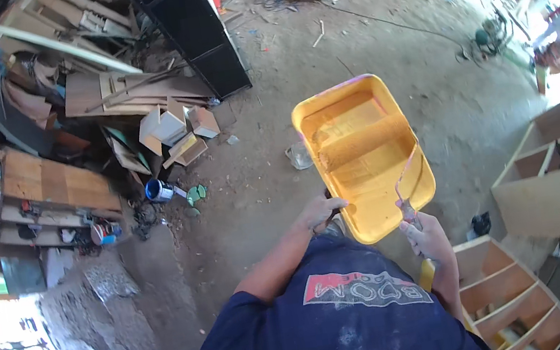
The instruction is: The person stirs yellow paint in a bucket with a wooden stick and then pours it into a paint tray.
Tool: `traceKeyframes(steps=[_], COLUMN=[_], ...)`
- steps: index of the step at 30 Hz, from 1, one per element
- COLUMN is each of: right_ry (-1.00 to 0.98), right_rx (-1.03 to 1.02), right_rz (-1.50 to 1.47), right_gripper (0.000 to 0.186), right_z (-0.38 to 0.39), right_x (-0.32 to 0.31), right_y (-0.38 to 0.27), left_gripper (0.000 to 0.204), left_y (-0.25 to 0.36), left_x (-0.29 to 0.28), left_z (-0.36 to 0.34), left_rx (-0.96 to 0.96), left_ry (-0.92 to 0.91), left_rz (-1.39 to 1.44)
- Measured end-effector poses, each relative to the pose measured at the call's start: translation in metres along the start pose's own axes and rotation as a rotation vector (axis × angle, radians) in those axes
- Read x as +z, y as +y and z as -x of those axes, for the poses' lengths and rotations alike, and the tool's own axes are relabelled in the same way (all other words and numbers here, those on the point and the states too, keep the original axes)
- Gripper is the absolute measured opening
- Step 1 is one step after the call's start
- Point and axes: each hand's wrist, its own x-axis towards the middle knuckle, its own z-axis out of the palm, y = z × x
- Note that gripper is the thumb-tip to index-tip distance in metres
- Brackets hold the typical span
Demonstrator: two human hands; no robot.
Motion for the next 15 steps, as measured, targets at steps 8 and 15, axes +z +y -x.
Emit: traceKeyframes(steps=[8,15], right_ry=[-0.061,-0.220], right_rx=[0.027,0.013], right_rz=[0.157,0.267], right_gripper=[0.038,0.043], right_z=[-0.117,-0.208], right_x=[-0.057,-0.102], right_y=[-0.069,-0.118], left_gripper=[0.076,0.072], left_y=[0.059,0.091], left_x=[0.025,0.041], left_z=[-0.085,-0.144], left_rx=[0.105,0.237], left_ry=[0.038,0.174], left_rz=[0.116,0.195])
